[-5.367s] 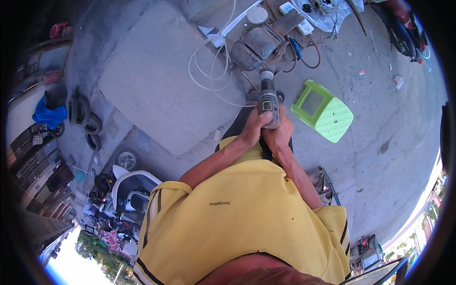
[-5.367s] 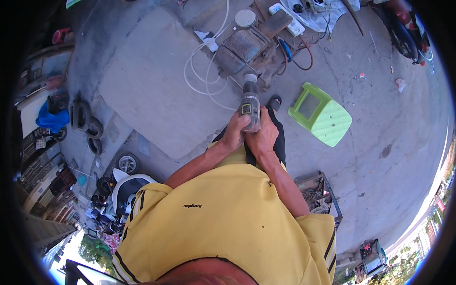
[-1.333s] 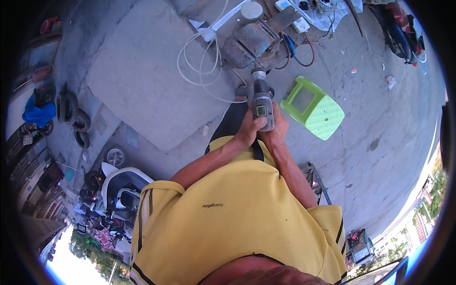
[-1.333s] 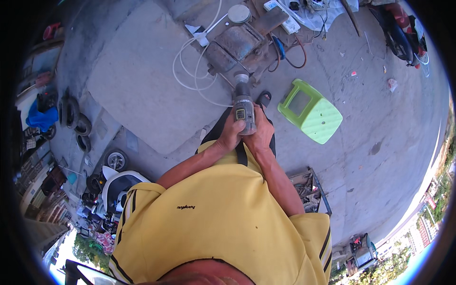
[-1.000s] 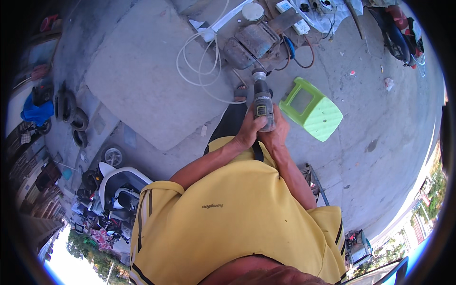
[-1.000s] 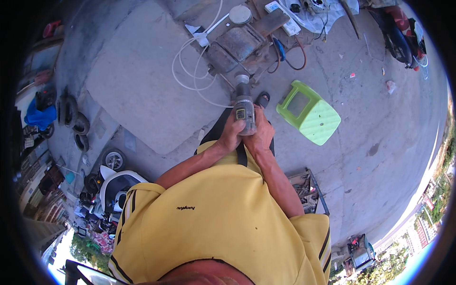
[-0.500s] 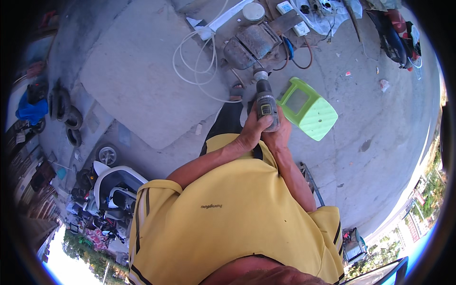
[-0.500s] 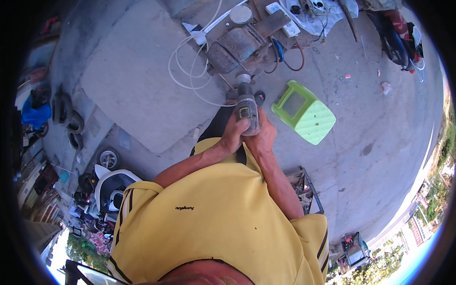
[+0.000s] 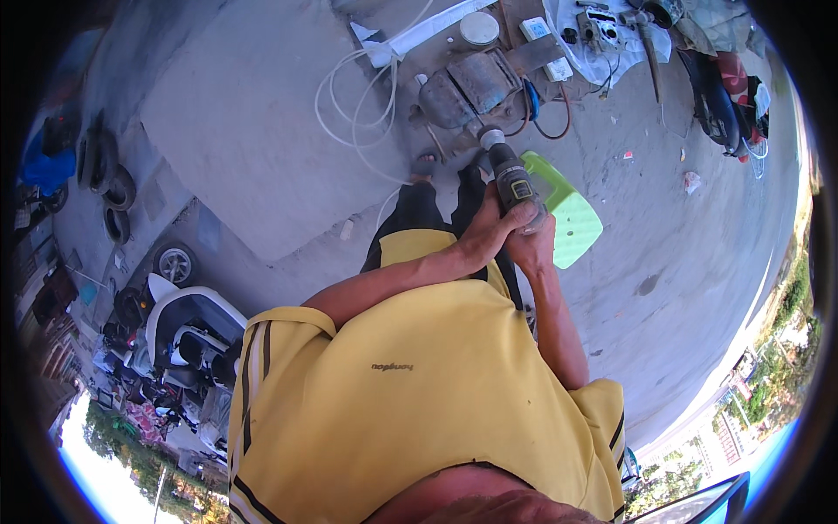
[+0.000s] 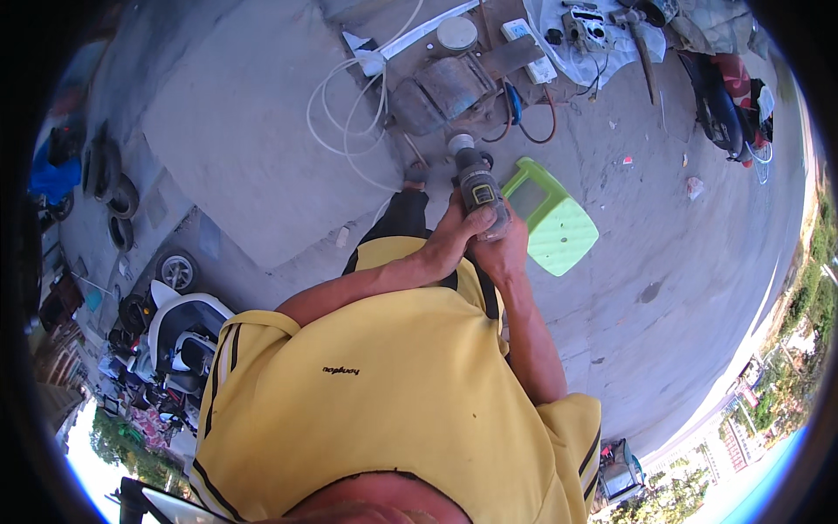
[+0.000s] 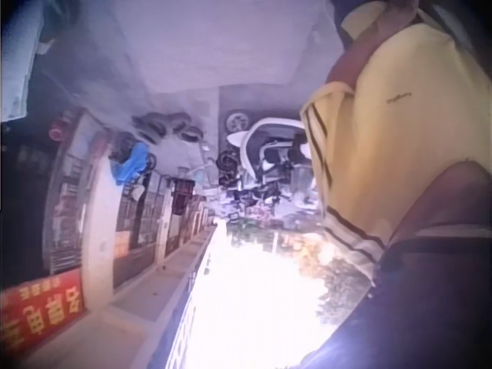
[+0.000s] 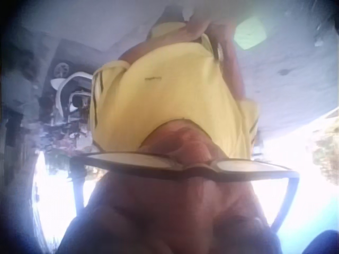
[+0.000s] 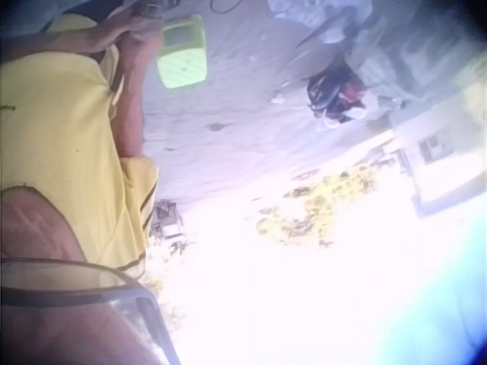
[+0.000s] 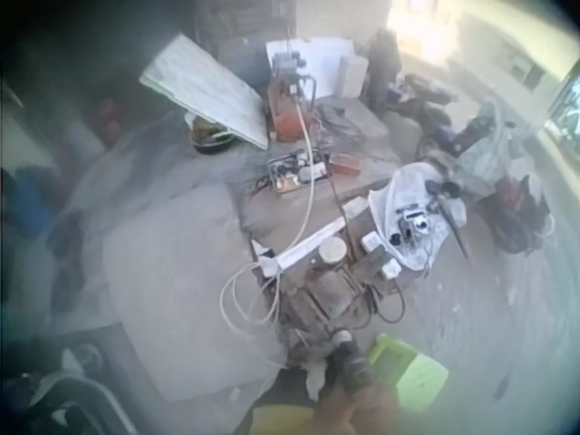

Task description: The person uses a handheld angle grinder to grind a metal part clamped in a bench vise. They then switch to a wire brush attachment and continue grinding the same part. The person handles the tool with both hands and adjusts the part's position during the process.

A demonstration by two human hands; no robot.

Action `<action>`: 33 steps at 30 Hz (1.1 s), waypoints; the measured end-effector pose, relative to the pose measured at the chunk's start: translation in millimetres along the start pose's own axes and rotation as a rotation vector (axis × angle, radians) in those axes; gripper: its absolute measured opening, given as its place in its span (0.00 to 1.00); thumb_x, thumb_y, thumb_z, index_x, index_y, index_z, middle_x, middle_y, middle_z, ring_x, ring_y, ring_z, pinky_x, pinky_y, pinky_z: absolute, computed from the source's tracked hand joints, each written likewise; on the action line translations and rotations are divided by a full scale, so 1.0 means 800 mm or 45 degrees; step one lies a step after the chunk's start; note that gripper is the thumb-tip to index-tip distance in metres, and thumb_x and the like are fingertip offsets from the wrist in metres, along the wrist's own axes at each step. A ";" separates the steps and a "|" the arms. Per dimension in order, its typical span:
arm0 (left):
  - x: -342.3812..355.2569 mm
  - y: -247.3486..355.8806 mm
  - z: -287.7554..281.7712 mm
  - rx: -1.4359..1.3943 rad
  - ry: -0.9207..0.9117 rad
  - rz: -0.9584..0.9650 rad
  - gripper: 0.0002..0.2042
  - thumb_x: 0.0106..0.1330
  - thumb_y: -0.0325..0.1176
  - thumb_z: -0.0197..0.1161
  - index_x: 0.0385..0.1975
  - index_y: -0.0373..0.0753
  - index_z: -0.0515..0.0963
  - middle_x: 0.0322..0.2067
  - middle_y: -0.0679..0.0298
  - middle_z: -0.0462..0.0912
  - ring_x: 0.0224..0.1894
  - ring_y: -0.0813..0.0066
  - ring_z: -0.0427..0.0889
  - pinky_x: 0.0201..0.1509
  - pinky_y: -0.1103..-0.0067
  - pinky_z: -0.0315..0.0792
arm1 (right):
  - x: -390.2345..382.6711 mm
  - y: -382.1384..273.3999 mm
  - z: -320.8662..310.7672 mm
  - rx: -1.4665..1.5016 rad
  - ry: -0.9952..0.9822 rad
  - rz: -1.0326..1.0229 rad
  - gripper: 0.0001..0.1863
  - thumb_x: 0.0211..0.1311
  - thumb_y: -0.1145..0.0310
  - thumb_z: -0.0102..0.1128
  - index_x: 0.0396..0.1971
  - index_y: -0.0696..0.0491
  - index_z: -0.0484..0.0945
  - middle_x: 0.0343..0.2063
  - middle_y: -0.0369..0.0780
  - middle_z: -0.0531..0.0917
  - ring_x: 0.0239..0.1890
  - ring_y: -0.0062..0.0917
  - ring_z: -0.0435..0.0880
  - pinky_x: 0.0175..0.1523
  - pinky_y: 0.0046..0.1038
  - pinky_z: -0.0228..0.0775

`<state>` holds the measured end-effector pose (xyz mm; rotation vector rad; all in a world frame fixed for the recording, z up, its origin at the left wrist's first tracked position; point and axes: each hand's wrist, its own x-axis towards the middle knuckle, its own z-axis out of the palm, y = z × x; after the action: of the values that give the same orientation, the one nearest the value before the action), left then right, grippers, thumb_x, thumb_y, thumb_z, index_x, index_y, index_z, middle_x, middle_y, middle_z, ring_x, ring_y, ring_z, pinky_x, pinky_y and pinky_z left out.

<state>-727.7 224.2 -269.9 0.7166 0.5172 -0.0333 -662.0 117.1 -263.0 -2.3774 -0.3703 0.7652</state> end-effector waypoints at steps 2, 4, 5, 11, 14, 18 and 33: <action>0.007 0.004 0.008 0.009 -0.006 -0.018 0.45 0.67 0.55 0.67 0.70 0.32 0.50 0.59 0.55 0.66 0.63 0.68 0.68 0.70 0.71 0.62 | 0.010 0.004 -0.016 0.028 -0.079 -0.025 0.17 0.52 0.71 0.68 0.43 0.57 0.81 0.35 0.48 0.88 0.39 0.42 0.88 0.44 0.36 0.78; 0.012 0.011 0.018 0.001 0.028 -0.021 0.47 0.66 0.56 0.68 0.70 0.31 0.48 0.60 0.54 0.66 0.65 0.66 0.66 0.73 0.70 0.60 | 0.021 0.004 -0.028 0.102 -0.140 -0.079 0.16 0.52 0.74 0.67 0.43 0.58 0.82 0.35 0.47 0.88 0.38 0.37 0.88 0.44 0.35 0.78; 0.015 0.012 0.024 -0.012 0.063 -0.014 0.48 0.65 0.56 0.69 0.70 0.30 0.48 0.60 0.53 0.65 0.66 0.65 0.66 0.73 0.69 0.58 | 0.027 0.004 -0.034 0.162 -0.159 -0.118 0.16 0.52 0.75 0.66 0.42 0.59 0.82 0.35 0.47 0.88 0.37 0.35 0.88 0.44 0.34 0.78; 0.053 -0.009 0.059 -0.041 0.292 0.043 0.44 0.59 0.53 0.76 0.60 0.28 0.55 0.51 0.53 0.72 0.58 0.67 0.73 0.66 0.72 0.68 | 0.069 0.031 -0.066 0.415 -0.359 -0.141 0.16 0.52 0.81 0.63 0.44 0.60 0.80 0.36 0.39 0.85 0.39 0.23 0.80 0.46 0.30 0.76; 0.074 -0.018 0.072 -0.052 0.394 0.107 0.44 0.60 0.53 0.76 0.62 0.28 0.56 0.53 0.53 0.72 0.59 0.66 0.72 0.67 0.71 0.67 | 0.100 0.044 -0.078 0.420 -0.462 -0.217 0.15 0.53 0.82 0.62 0.43 0.60 0.80 0.37 0.38 0.84 0.39 0.22 0.79 0.45 0.30 0.75; 0.095 -0.019 0.095 -0.058 0.462 0.096 0.42 0.64 0.52 0.72 0.66 0.29 0.58 0.60 0.51 0.70 0.66 0.63 0.68 0.72 0.69 0.61 | 0.135 0.078 -0.088 0.480 -0.566 -0.154 0.16 0.56 0.80 0.60 0.46 0.60 0.78 0.36 0.37 0.82 0.39 0.22 0.78 0.42 0.30 0.74; 0.161 -0.069 0.129 -0.019 0.959 0.211 0.44 0.60 0.54 0.74 0.64 0.28 0.59 0.58 0.49 0.74 0.62 0.62 0.74 0.69 0.72 0.65 | 0.211 0.101 -0.119 0.483 -0.938 -0.188 0.18 0.55 0.79 0.61 0.48 0.59 0.78 0.38 0.37 0.82 0.40 0.21 0.80 0.43 0.29 0.75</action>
<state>-580.8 135.7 -298.4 0.7447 1.1713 0.4090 -464.7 82.0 -325.3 -1.6339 -0.6223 1.4796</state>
